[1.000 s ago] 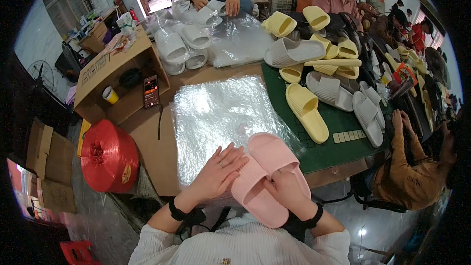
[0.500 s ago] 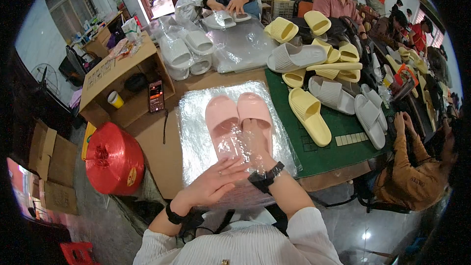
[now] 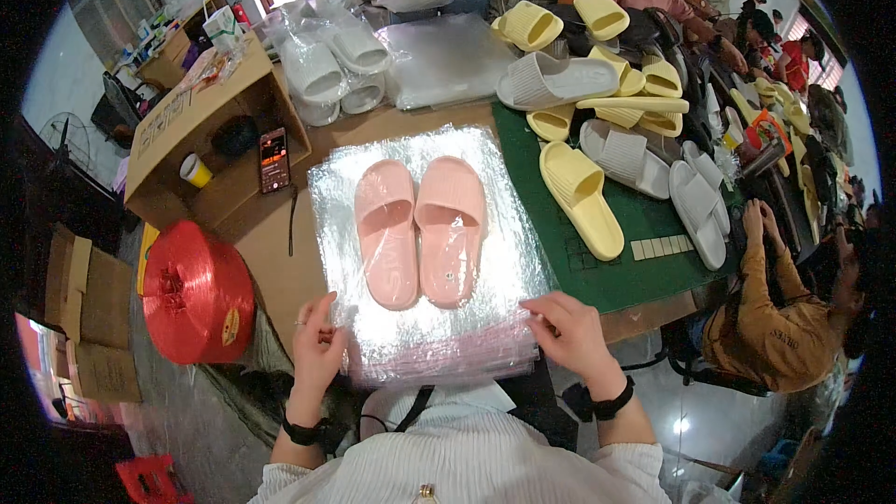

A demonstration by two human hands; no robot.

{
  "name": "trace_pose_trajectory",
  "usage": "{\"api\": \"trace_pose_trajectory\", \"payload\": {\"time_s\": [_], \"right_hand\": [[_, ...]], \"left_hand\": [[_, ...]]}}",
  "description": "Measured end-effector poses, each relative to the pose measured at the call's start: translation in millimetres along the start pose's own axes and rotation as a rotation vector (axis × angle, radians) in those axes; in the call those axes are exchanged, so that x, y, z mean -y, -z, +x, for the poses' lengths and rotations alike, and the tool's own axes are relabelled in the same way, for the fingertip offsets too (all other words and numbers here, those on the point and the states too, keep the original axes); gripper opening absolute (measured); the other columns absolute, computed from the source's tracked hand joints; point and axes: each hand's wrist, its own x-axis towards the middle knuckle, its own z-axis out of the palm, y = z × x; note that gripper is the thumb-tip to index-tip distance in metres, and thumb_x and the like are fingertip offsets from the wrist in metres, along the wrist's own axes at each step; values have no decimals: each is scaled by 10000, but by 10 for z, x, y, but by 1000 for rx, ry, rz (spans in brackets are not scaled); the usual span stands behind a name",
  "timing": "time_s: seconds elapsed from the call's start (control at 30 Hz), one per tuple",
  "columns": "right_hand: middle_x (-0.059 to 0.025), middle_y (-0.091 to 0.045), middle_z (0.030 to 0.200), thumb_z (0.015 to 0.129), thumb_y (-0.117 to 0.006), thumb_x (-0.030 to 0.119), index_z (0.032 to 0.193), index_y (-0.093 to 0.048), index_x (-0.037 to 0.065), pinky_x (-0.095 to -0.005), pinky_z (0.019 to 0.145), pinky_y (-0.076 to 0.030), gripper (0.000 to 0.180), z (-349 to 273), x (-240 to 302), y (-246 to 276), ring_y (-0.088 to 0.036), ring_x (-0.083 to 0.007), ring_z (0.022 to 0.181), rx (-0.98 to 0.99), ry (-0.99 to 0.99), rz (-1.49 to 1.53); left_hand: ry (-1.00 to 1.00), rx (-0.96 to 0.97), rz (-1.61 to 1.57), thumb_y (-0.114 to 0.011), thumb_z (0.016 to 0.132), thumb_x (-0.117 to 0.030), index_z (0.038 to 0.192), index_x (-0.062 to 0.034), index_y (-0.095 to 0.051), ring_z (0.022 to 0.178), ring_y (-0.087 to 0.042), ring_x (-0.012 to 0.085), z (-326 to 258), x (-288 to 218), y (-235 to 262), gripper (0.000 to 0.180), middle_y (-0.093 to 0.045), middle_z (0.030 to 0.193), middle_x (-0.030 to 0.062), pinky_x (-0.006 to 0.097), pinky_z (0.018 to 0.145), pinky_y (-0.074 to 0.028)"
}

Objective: The recorder is placing various pairs of slides/sandals into plastic bags and then into a large sack.

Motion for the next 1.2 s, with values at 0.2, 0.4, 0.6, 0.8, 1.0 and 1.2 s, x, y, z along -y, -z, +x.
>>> {"api": "trace_pose_trajectory", "payload": {"time_s": [0.2, 0.4, 0.6, 0.8, 1.0, 1.2], "right_hand": [[-85, -576, 1346, 773, -689, 53, 1198, -659, 158, -353, 725, -554, 439, 204, -16, -139, -656, -227, 847, 173, 333, -170], [-47, -703, 1146, 807, -688, 73, 944, -708, 116, -357, 693, -537, 145, 249, -153, -252, -639, -256, 783, 146, 414, -69], [-86, -718, 950, 796, -661, 20, 915, -694, 48, -327, 643, -498, 126, 164, -337, -263, -615, -246, 718, -37, 174, 195], [-18, -611, 707, 939, -599, 55, 892, -659, 5, -240, 552, -433, 91, 158, -482, -406, -550, -77, 630, -146, -148, 539], [-9, -618, 696, 972, -572, 63, 837, -620, 15, -208, 539, -437, 152, 222, -452, -433, -545, -55, 601, -166, -326, 806], [-30, -640, 750, 987, -569, 92, 808, -599, 14, -216, 611, -468, 198, 235, -449, -414, -572, -76, 659, -168, -241, 762]], "left_hand": [[-119, 52, -62, -626, 795, 41, 1185, -49, -675, 694, -643, 114, -34, -110, 122, 404, -560, 1401, 146, 242, 634, -510], [-260, 260, 87, -613, 799, 8, 1151, -80, -710, 971, -682, 270, -109, 1, 250, 376, -674, 1253, 121, 346, 882, -519], [-368, 337, -8, -548, 753, 6, 1150, -39, -690, 1087, -639, 323, -52, 21, 207, 424, -674, 1236, 131, 404, 966, -485], [-480, 397, 74, -586, 759, 24, 1295, -54, -598, 1166, -592, 316, -77, 18, 162, 542, -624, 1302, 121, 415, 1011, -460], [-515, 435, 37, -727, 799, -93, 1277, -75, -616, 1192, -573, 317, -55, 5, 104, 491, -582, 1354, 113, 418, 1014, -463], [-479, 313, -15, -708, 849, -104, 1063, -60, -727, 1066, -646, 267, -36, 106, -34, 220, -697, 1140, 105, 381, 952, -496]]}}
